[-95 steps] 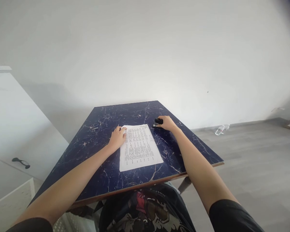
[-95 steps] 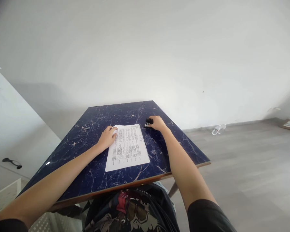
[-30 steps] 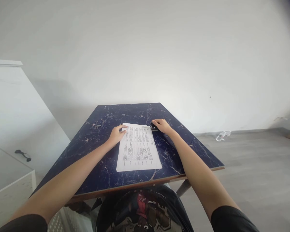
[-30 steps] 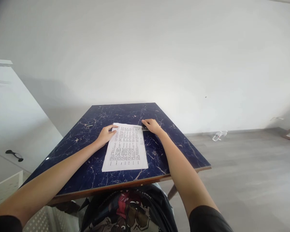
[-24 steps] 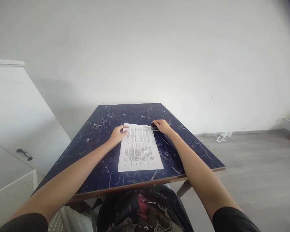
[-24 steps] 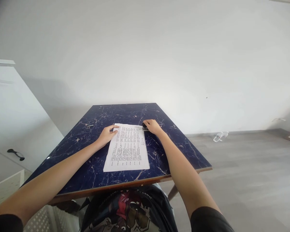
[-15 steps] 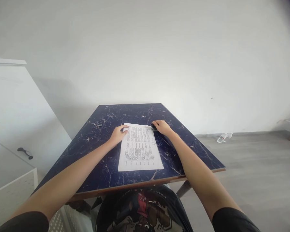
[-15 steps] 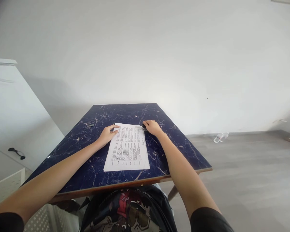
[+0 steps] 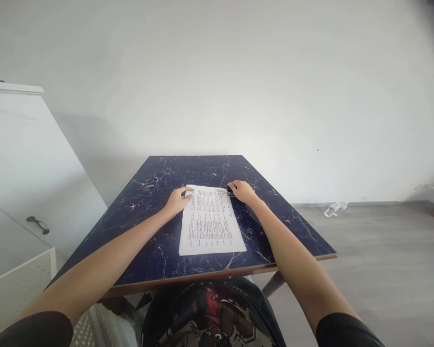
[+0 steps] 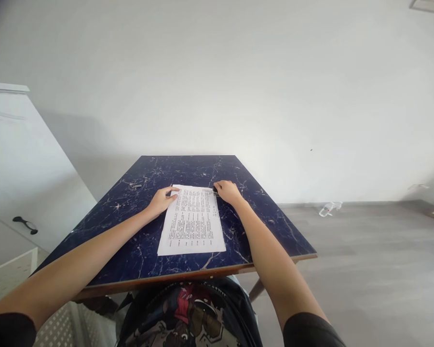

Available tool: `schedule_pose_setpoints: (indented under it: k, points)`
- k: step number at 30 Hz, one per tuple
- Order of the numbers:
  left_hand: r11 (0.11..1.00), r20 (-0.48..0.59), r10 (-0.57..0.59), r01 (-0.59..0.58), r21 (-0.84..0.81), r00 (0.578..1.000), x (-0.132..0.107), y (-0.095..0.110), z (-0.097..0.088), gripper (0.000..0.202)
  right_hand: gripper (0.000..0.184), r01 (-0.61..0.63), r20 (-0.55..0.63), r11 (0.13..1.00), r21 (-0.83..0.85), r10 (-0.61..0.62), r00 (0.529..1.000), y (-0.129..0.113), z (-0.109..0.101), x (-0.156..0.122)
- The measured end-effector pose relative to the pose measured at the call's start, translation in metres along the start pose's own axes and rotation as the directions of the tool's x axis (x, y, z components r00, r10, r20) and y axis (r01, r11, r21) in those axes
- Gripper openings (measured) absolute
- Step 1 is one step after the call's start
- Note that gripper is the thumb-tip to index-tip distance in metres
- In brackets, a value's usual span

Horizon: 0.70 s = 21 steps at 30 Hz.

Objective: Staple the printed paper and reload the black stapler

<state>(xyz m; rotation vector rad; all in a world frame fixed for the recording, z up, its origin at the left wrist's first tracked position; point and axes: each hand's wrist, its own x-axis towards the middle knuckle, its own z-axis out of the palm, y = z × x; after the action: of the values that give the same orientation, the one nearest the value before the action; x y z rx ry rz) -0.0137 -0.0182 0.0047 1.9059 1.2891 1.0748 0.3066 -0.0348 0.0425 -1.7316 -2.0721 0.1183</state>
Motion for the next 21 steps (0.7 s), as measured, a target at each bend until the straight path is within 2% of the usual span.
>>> schedule_pose_setpoints:
  k: [21]
  points:
    - [0.999,-0.009,0.035,-0.035,-0.009,0.999,-0.002,0.001,0.0,0.029,0.045,-0.043,0.045,0.991,-0.128,0.049,0.998,-0.012,0.0,-0.001]
